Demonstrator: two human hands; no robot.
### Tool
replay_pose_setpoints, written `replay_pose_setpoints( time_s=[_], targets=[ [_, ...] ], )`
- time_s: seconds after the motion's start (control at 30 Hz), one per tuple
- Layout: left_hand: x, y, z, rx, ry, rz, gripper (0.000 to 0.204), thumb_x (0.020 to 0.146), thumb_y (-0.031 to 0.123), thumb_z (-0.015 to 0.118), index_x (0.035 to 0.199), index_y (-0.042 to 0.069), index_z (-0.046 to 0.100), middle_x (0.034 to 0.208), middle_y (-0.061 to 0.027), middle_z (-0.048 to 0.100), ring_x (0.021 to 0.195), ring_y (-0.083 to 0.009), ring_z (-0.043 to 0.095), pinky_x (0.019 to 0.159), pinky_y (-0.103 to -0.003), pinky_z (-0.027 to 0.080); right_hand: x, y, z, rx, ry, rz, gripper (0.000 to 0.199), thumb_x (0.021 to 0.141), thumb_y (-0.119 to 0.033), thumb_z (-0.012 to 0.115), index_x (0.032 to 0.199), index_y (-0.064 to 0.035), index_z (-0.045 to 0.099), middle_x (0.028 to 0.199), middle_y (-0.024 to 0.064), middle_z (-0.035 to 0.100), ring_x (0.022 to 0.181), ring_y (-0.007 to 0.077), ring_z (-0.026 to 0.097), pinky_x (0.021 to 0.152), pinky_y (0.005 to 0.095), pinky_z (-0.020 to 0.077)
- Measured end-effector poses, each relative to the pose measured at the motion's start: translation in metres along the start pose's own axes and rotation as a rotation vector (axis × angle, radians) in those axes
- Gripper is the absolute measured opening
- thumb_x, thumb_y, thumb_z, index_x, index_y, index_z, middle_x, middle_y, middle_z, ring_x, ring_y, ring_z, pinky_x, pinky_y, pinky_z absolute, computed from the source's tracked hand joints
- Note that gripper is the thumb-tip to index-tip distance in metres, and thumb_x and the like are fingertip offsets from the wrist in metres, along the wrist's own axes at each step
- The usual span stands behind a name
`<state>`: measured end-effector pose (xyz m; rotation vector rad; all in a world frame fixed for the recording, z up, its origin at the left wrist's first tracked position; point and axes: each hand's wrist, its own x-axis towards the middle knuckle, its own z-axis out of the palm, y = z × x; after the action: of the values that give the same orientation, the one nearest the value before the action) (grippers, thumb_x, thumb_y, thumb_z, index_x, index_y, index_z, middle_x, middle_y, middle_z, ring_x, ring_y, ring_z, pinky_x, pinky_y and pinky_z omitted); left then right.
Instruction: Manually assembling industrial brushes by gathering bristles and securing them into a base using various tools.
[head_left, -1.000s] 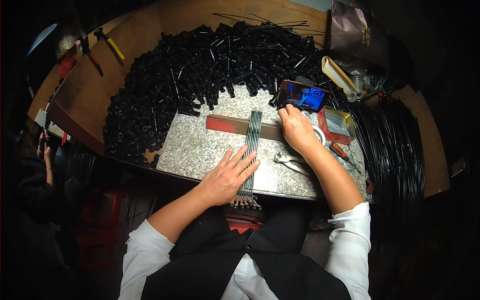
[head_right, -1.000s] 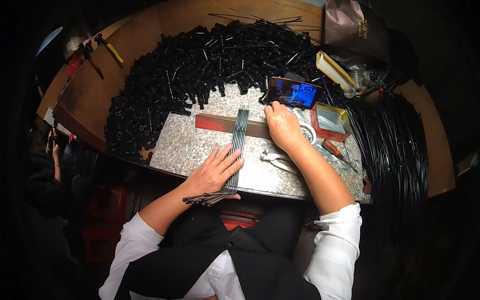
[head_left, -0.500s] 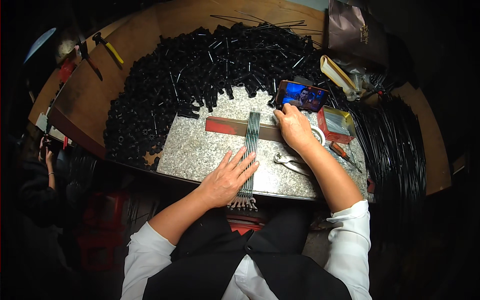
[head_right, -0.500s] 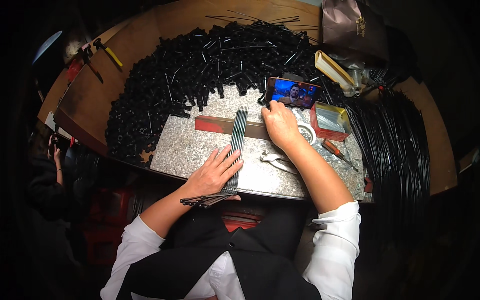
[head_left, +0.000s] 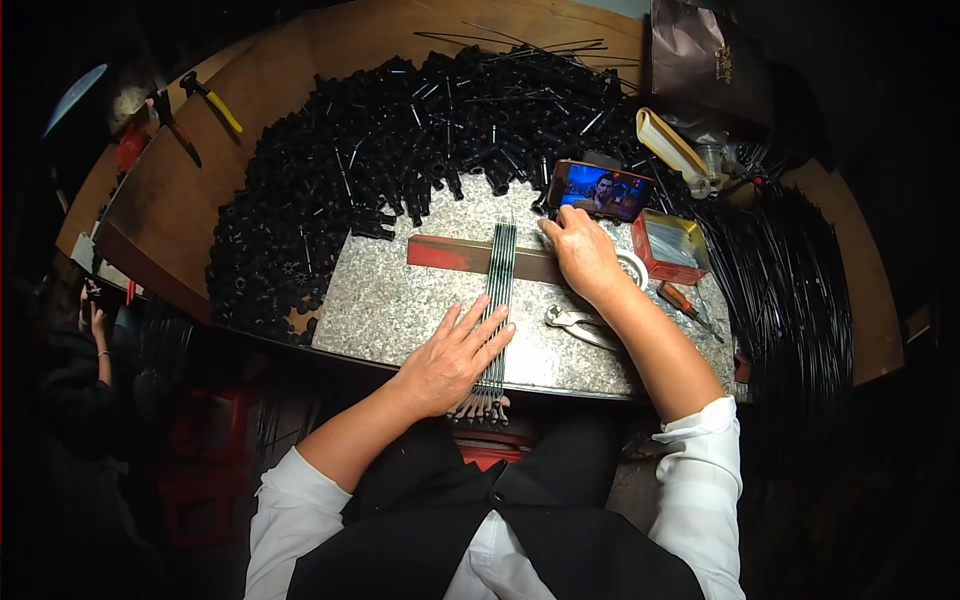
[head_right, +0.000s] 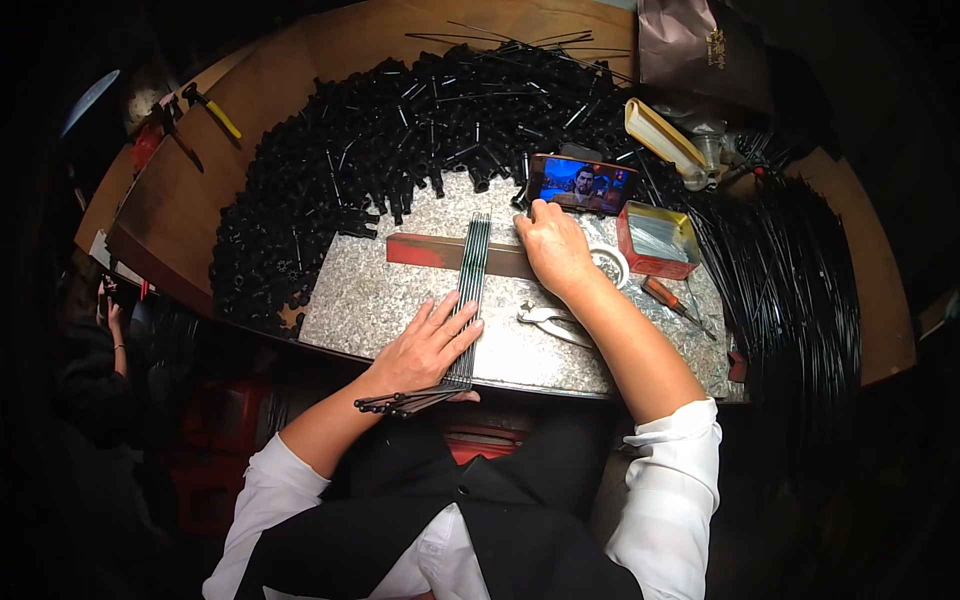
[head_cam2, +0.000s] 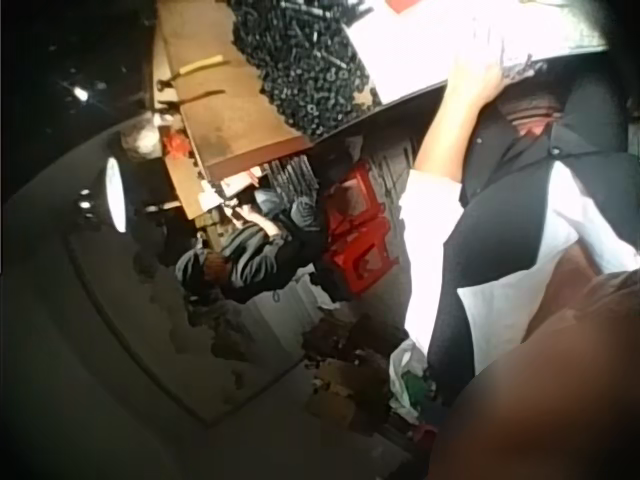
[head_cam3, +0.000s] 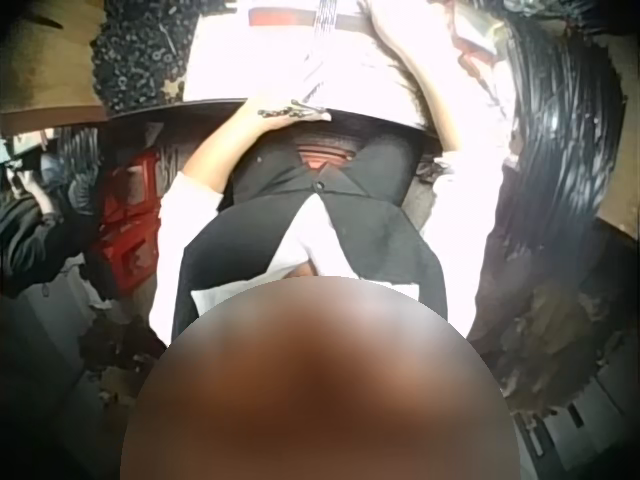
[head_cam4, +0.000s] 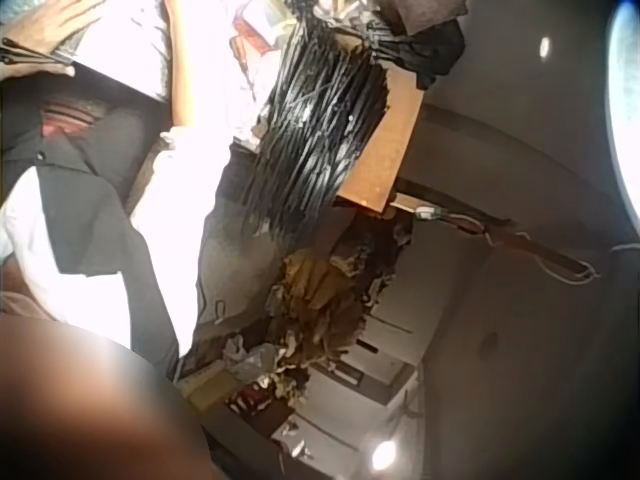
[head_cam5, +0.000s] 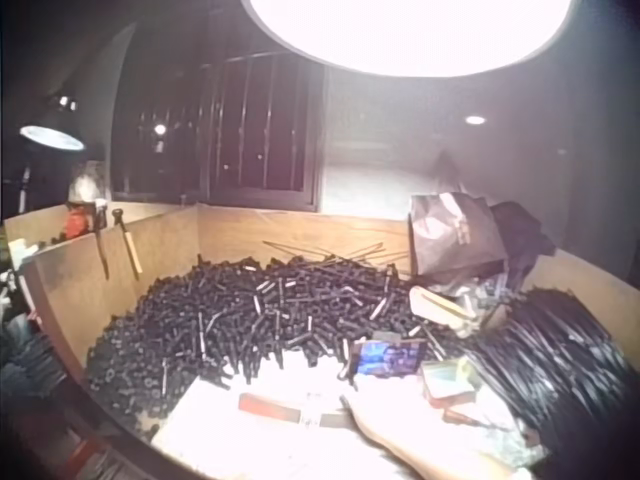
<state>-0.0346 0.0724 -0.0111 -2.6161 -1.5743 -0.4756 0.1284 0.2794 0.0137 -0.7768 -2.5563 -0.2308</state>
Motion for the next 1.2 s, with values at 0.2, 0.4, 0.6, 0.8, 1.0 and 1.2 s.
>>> replay_pose_setpoints(
  time_s=[0.2, 0.4, 0.6, 0.8, 1.0, 1.2],
  targets=[
    [0.0, 0.0, -0.001, 0.005, 0.002, -0.001, 0.053, 0.082, 0.009, 0.049, 0.134, 0.0, 0.042, 0.142, -0.0202, 0.035, 0.135, -0.0391, 0.028, 0.106, -0.054, 0.028, 0.004, 0.0, -0.002, -0.045, -0.021, -0.022, 0.03, 0.078, -0.005, 0.053, 0.105, -0.0069, 0.065, 0.087, 0.0126, 0.052, 0.086, 0.0279, 0.055, 0.074, 0.0386, 0.0476],
    [0.0, 0.0, -0.001, 0.023, -0.009, 0.004, 0.053, 0.083, 0.01, 0.049, 0.135, 0.0, 0.041, 0.143, -0.02, 0.034, 0.135, -0.0392, 0.028, 0.106, -0.054, 0.028, 0.006, -0.002, 0.001, -0.023, -0.028, -0.026, 0.032, 0.078, -0.005, 0.052, 0.107, -0.0073, 0.065, 0.087, 0.0124, 0.052, 0.086, 0.0274, 0.055, 0.075, 0.0379, 0.0473],
    [0.0, 0.0, 0.0, 0.008, 0.007, 0.005, 0.053, 0.083, 0.01, 0.048, 0.135, 0.0, 0.041, 0.143, -0.0198, 0.034, 0.135, -0.0395, 0.028, 0.106, -0.054, 0.028, 0.006, 0.002, 0.002, -0.007, -0.023, -0.032, 0.033, 0.078, -0.005, 0.052, 0.109, -0.0075, 0.065, 0.086, 0.0119, 0.051, 0.085, 0.0269, 0.054, 0.074, 0.0375, 0.0469],
    [0.0, -0.001, 0.001, 0.012, -0.011, 0.003, 0.053, 0.083, 0.011, 0.048, 0.135, 0.0, 0.041, 0.144, -0.0193, 0.033, 0.135, -0.0393, 0.028, 0.106, -0.054, 0.028, 0.006, 0.004, 0.003, -0.01, -0.012, -0.046, 0.033, 0.078, -0.006, 0.052, 0.109, -0.0073, 0.065, 0.085, 0.0116, 0.051, 0.085, 0.0266, 0.054, 0.073, 0.0372, 0.0467],
    [0.0, -0.001, 0.002, 0.006, -0.001, 0.003, 0.052, 0.083, 0.009, 0.048, 0.135, 0.0, 0.041, 0.144, -0.019, 0.034, 0.135, -0.0391, 0.028, 0.106, -0.054, 0.028, 0.008, 0.004, 0.002, -0.038, -0.018, -0.061, 0.033, 0.078, -0.007, 0.053, 0.109, -0.007, 0.065, 0.087, 0.0118, 0.051, 0.087, 0.0267, 0.054, 0.073, 0.0369, 0.0471],
    [0.0, -0.001, 0.002, 0.004, 0.004, 0.003, 0.052, 0.084, 0.009, 0.047, 0.135, 0.0, 0.041, 0.144, -0.0189, 0.034, 0.135, -0.0391, 0.028, 0.106, -0.054, 0.028, 0.01, 0.003, 0.002, -0.045, -0.028, -0.073, 0.034, 0.078, -0.007, 0.053, 0.109, -0.0068, 0.064, 0.089, 0.0123, 0.051, 0.088, 0.0269, 0.054, 0.074, 0.0369, 0.0475]
  ],
)
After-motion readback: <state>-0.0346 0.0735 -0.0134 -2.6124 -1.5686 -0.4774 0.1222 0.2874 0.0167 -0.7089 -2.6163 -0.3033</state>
